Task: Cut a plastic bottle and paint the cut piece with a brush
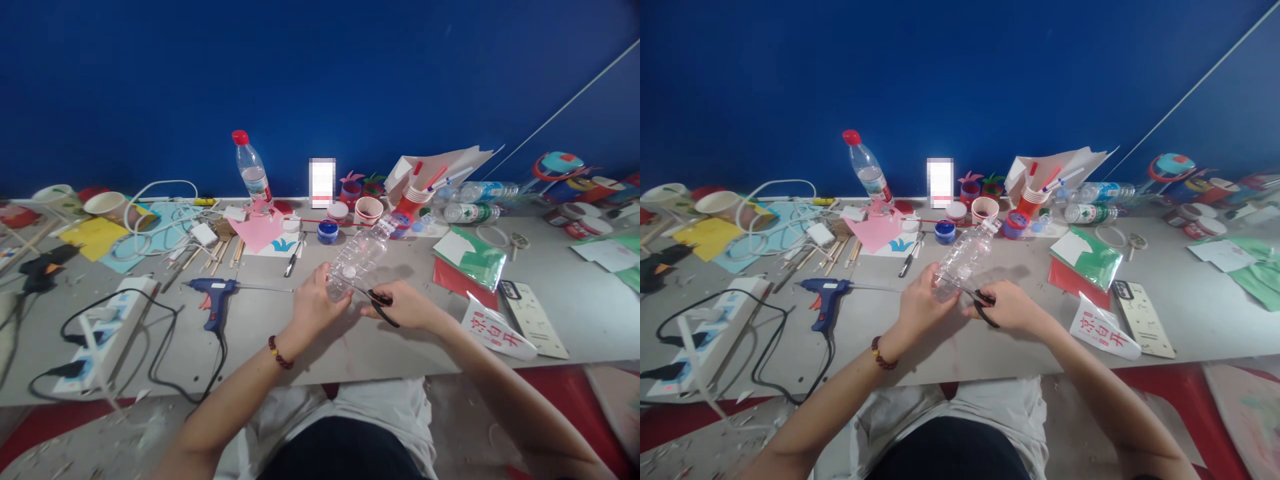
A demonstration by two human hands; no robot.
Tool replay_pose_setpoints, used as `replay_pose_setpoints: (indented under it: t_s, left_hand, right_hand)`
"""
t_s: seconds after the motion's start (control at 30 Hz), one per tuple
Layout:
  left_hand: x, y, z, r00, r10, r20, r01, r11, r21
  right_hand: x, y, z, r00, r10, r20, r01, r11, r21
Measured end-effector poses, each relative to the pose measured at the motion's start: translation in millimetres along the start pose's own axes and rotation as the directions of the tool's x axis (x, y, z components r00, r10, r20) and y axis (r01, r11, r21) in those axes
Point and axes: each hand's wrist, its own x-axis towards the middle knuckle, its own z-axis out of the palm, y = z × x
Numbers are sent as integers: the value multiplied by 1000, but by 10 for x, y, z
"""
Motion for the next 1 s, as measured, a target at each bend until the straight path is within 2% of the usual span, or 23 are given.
replay_pose_setpoints:
  t_s: [0.2,0.37,0.5,1.0]
  left_hand:
    - [0,-9,9,1000,1,-18,-1,1000,0]
    - [0,-10,4,1000,6,-13,-5,1000,8]
    - [13,-15,-17,1000,-11,0,11,1000,17]
    - [1,-4,-15,1000,-10,-19,11,998,62]
  right_hand:
    - [-2,25,21,1000,26,-9,-25,996,83]
    - [-22,70,74,995,97,26,-100,954,283]
    - [-30,81,106,993,117,31,-120,919,375]
    - [-31,79,131,990,135,38,-140,923,358]
